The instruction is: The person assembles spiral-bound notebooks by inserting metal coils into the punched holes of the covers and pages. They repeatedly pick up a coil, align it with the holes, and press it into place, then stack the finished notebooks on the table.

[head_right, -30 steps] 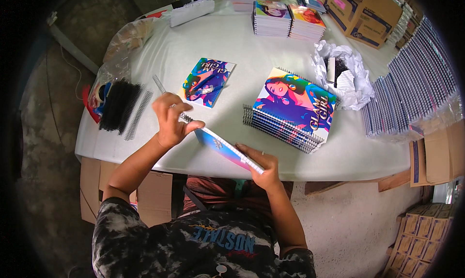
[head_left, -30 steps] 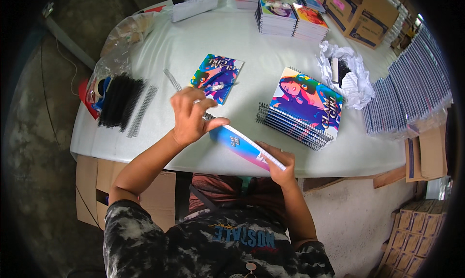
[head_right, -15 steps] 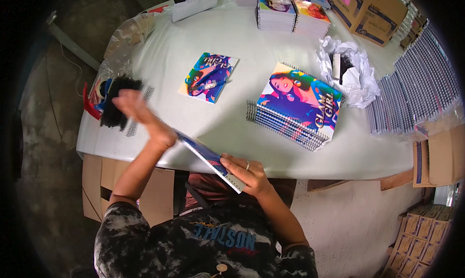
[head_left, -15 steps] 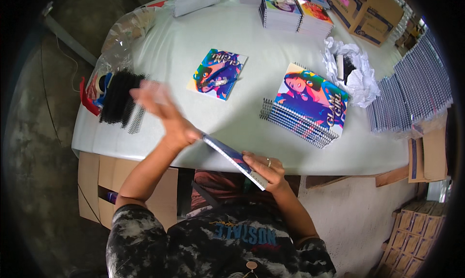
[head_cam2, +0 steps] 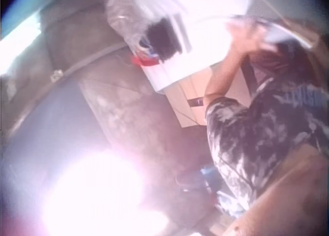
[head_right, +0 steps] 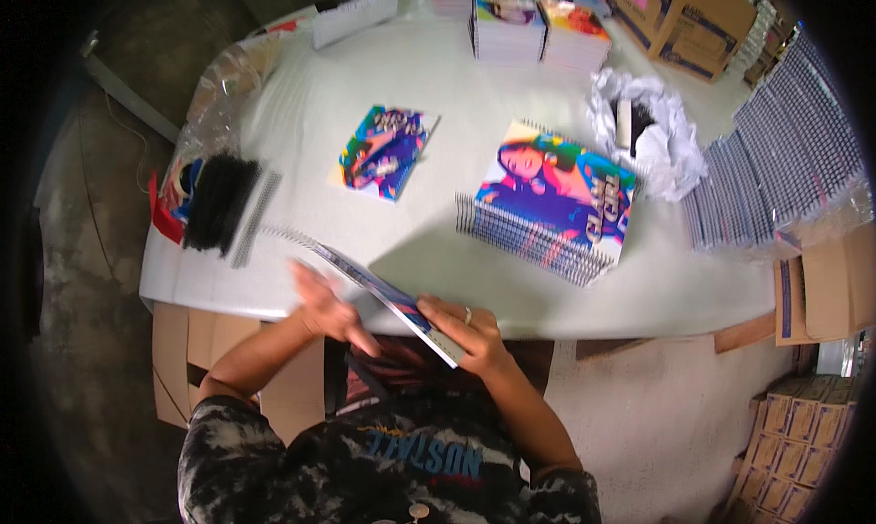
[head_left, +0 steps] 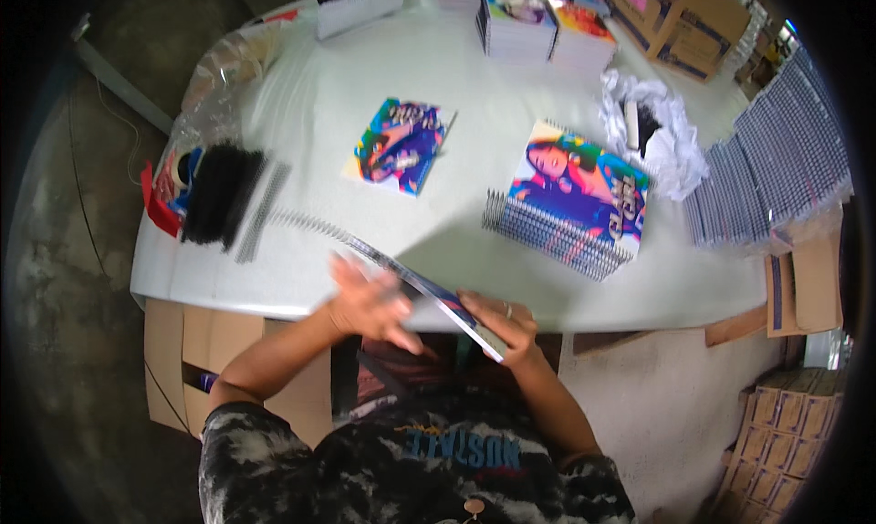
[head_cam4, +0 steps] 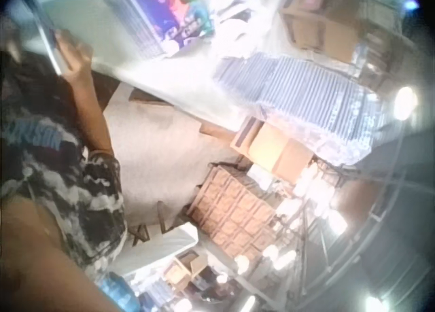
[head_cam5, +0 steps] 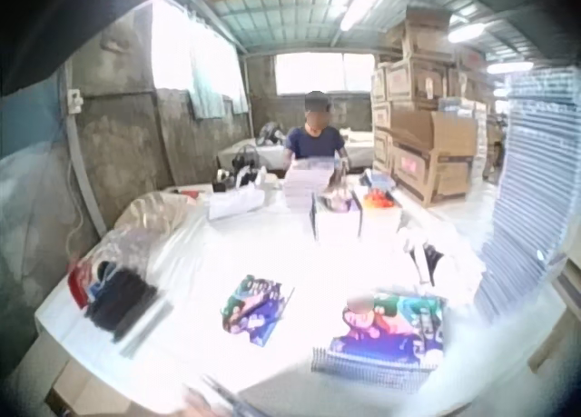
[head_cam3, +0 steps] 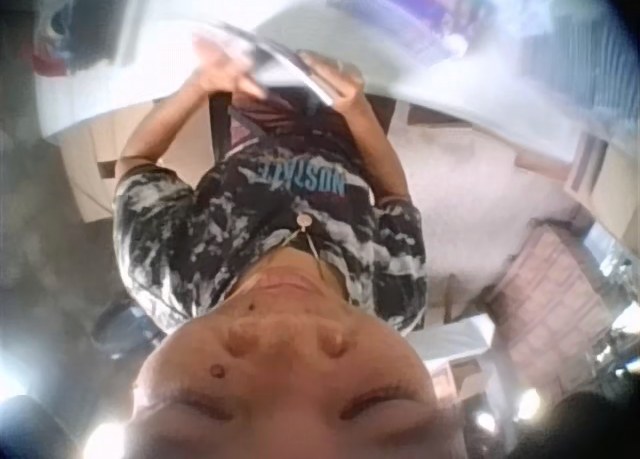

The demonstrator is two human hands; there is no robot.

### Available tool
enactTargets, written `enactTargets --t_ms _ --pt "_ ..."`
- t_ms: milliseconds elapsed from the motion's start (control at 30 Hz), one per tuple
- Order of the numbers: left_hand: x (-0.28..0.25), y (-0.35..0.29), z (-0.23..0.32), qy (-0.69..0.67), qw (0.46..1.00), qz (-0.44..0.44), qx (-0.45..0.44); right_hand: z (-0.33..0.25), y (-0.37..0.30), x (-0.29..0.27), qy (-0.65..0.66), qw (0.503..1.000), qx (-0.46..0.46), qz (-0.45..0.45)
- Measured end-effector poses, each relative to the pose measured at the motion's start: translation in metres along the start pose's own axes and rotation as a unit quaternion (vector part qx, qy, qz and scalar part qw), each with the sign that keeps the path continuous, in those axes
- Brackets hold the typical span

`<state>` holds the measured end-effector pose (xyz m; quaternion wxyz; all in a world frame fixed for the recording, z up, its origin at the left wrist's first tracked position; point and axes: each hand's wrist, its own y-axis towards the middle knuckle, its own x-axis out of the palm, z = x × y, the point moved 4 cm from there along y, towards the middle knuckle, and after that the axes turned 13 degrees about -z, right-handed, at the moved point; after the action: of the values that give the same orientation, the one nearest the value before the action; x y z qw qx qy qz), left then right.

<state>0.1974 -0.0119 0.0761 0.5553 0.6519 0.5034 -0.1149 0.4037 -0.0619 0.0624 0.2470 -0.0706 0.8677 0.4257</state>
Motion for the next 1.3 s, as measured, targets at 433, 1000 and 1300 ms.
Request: enactTargets --t_ms 433,1000,1300 --pt "0.019 0.017 -0.009 -0.089 0.986 0.028 -0.140 -0.001 -0.004 0.014 0.050 0.998 0.026 -0.010" --pt "-0.001 0.043 -0.007 -0.044 0.982 0.159 -0.097 -0.002 -0.002 0.020 0.045 0.999 -0.003 -0.012" --pt "0.013 0.025 0.014 -0.104 0.990 0.077 -0.052 0.000 -0.004 0.021 0.004 0.999 0.020 -0.031"
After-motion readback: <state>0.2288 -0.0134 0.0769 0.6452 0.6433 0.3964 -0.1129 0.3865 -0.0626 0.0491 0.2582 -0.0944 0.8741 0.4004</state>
